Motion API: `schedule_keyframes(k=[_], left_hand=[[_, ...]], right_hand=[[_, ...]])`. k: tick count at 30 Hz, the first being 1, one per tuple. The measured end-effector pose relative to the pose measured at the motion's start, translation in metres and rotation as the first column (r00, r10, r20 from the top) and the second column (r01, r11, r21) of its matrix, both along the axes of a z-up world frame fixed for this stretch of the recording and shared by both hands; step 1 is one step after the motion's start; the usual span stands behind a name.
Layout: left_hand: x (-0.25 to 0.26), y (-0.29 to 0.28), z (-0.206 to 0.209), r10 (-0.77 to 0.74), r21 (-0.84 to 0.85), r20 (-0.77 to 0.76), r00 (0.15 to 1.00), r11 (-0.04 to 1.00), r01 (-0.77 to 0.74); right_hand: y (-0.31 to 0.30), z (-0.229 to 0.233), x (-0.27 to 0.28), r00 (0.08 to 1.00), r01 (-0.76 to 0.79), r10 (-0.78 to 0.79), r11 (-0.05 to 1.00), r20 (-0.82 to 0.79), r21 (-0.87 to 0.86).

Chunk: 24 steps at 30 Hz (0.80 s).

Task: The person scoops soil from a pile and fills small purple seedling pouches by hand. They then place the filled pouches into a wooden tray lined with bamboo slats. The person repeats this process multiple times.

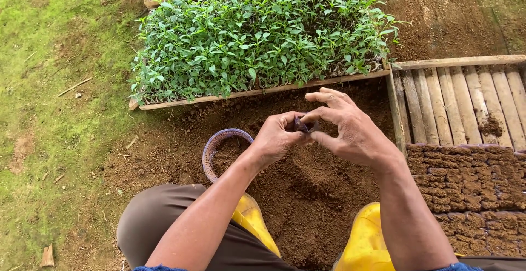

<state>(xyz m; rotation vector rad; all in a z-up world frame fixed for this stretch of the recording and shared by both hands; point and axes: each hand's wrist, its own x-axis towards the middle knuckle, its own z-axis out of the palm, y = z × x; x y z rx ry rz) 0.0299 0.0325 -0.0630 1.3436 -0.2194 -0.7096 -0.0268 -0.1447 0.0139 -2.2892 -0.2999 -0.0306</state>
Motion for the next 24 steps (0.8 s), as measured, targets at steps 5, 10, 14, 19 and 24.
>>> schedule_keyframes(k=[5,10,14,19,24], left_hand=[[-0.006,0.003,0.009,0.01,-0.038,-0.036,0.999,0.999,-0.012],[-0.004,0.002,0.007,-0.017,-0.015,0.0,1.0,1.0,0.017],[-0.008,0.0,0.01,0.01,-0.018,-0.011,1.0,1.0,-0.01],[-0.003,0.003,0.022,-0.005,-0.015,-0.022,1.0,1.0,0.005],[-0.006,0.003,0.02,0.018,-0.063,-0.04,0.999,0.998,-0.02]], right_hand=[[-0.002,-0.013,0.002,0.998,0.015,-0.013,0.999,0.065,-0.031],[-0.003,-0.013,0.001,0.996,0.014,-0.012,1.0,0.093,-0.014],[-0.004,-0.006,0.0,0.995,0.031,-0.026,0.998,0.092,-0.056],[-0.009,0.01,-0.001,0.994,0.018,-0.039,0.978,0.102,0.207],[-0.018,-0.072,0.01,0.963,0.196,-0.263,0.842,0.065,0.503]])
